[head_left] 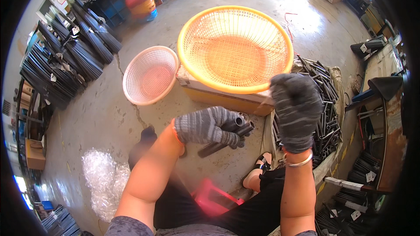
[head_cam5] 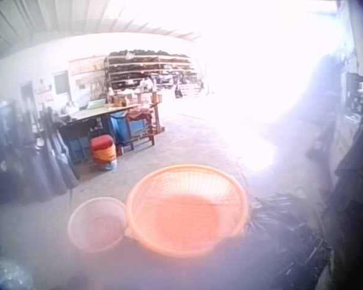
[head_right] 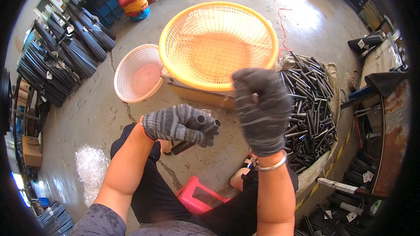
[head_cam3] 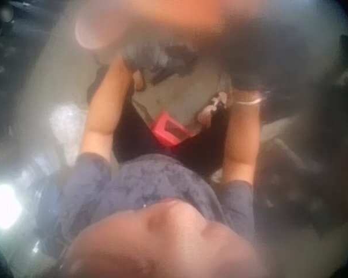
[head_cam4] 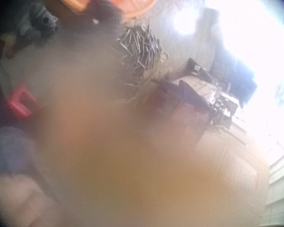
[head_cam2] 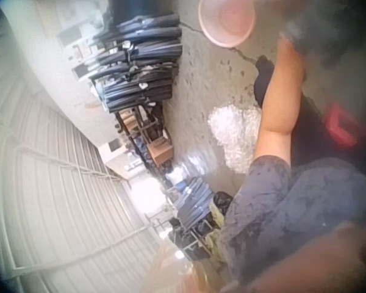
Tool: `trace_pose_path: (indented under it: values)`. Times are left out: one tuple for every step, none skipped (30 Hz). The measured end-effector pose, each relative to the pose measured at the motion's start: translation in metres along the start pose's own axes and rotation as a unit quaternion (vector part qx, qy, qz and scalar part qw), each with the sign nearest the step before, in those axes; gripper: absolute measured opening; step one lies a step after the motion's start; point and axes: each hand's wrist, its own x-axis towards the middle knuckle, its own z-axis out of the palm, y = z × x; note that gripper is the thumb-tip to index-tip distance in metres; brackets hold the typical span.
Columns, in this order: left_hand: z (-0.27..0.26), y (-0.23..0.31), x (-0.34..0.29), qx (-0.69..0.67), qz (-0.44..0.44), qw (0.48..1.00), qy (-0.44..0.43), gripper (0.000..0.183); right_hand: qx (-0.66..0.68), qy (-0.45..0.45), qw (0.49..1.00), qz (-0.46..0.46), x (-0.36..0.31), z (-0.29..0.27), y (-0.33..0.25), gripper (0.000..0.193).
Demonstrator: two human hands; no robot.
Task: The person picks up metal tubes from a bag, slides a metal ring onto the end of each tube, and places the completed assemblies into an orange plastic basket.
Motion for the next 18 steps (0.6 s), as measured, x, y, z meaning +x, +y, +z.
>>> trace_pose_path:
  values:
    - [0.003, -0.001, 0.002, 0.020, -0.007, 1.000, 0.016, 0.040, 0.034, 0.010, 0.998, 0.046, 0.006, -0.011, 0.003, 0.011]
    - [0.005, -0.001, 0.004, 0.040, -0.017, 0.999, 0.032, 0.040, 0.070, 0.022, 0.993, 0.092, 0.013, -0.024, 0.006, 0.010]
    - [0.005, -0.003, 0.004, 0.007, 0.016, 0.999, 0.044, 0.040, 0.105, 0.034, 0.984, 0.137, 0.017, -0.031, 0.008, 0.010]
    - [0.001, -0.005, 0.003, -0.023, 0.046, 0.997, 0.056, 0.039, 0.106, 0.042, 0.978, 0.177, 0.018, -0.029, 0.008, 0.008]
    - [-0.002, -0.007, 0.003, -0.052, 0.077, 0.993, 0.068, 0.039, 0.098, 0.040, 0.980, 0.171, 0.018, -0.032, 0.016, 0.008]
    - [-0.005, -0.006, 0.003, -0.052, 0.071, 0.993, 0.076, 0.040, 0.089, 0.037, 0.981, 0.165, 0.015, -0.036, 0.029, 0.008]
    - [-0.004, -0.006, 0.003, -0.052, 0.068, 0.992, 0.091, 0.040, 0.129, 0.057, 0.976, 0.167, 0.017, -0.036, 0.032, 0.009]
    - [-0.003, -0.007, 0.002, -0.052, 0.066, 0.991, 0.106, 0.039, 0.169, 0.077, 0.968, 0.167, 0.018, -0.035, 0.035, 0.010]
    - [-0.002, -0.008, 0.003, -0.051, 0.064, 0.989, 0.122, 0.038, 0.177, 0.115, 0.963, 0.168, 0.019, -0.037, 0.036, 0.009]
    - [-0.004, -0.012, 0.010, -0.020, 0.130, 0.987, 0.095, 0.035, 0.178, 0.154, 0.957, 0.168, 0.020, -0.042, 0.038, 0.009]
    - [-0.006, -0.013, 0.010, -0.018, 0.064, 0.994, 0.087, 0.032, 0.180, 0.193, 0.950, 0.168, 0.020, -0.047, 0.040, 0.009]
    - [-0.007, -0.011, 0.010, -0.016, -0.004, 0.997, 0.077, 0.030, 0.183, 0.187, 0.948, 0.179, 0.021, -0.052, 0.042, 0.006]
    - [-0.005, -0.012, 0.011, -0.016, -0.028, 0.997, 0.071, 0.028, 0.181, 0.189, 0.948, 0.179, 0.021, -0.052, 0.039, 0.006]
    - [-0.003, -0.013, 0.012, -0.017, -0.052, 0.996, 0.065, 0.026, 0.180, 0.192, 0.948, 0.179, 0.021, -0.049, 0.035, 0.005]
    - [-0.001, -0.014, 0.013, -0.017, -0.078, 0.995, 0.057, 0.023, 0.178, 0.194, 0.948, 0.178, 0.020, -0.046, 0.033, 0.005]
    - [0.007, -0.018, 0.015, -0.029, -0.047, 0.997, 0.063, 0.022, 0.189, 0.197, 0.944, 0.184, 0.020, -0.044, 0.032, 0.006]
    - [0.011, -0.020, 0.016, -0.042, -0.015, 0.997, 0.068, 0.021, 0.194, 0.194, 0.945, 0.178, 0.020, -0.043, 0.032, 0.006]
    - [0.007, -0.027, 0.020, -0.025, 0.021, 0.997, 0.072, 0.024, 0.200, 0.192, 0.945, 0.173, 0.020, -0.043, 0.033, 0.006]
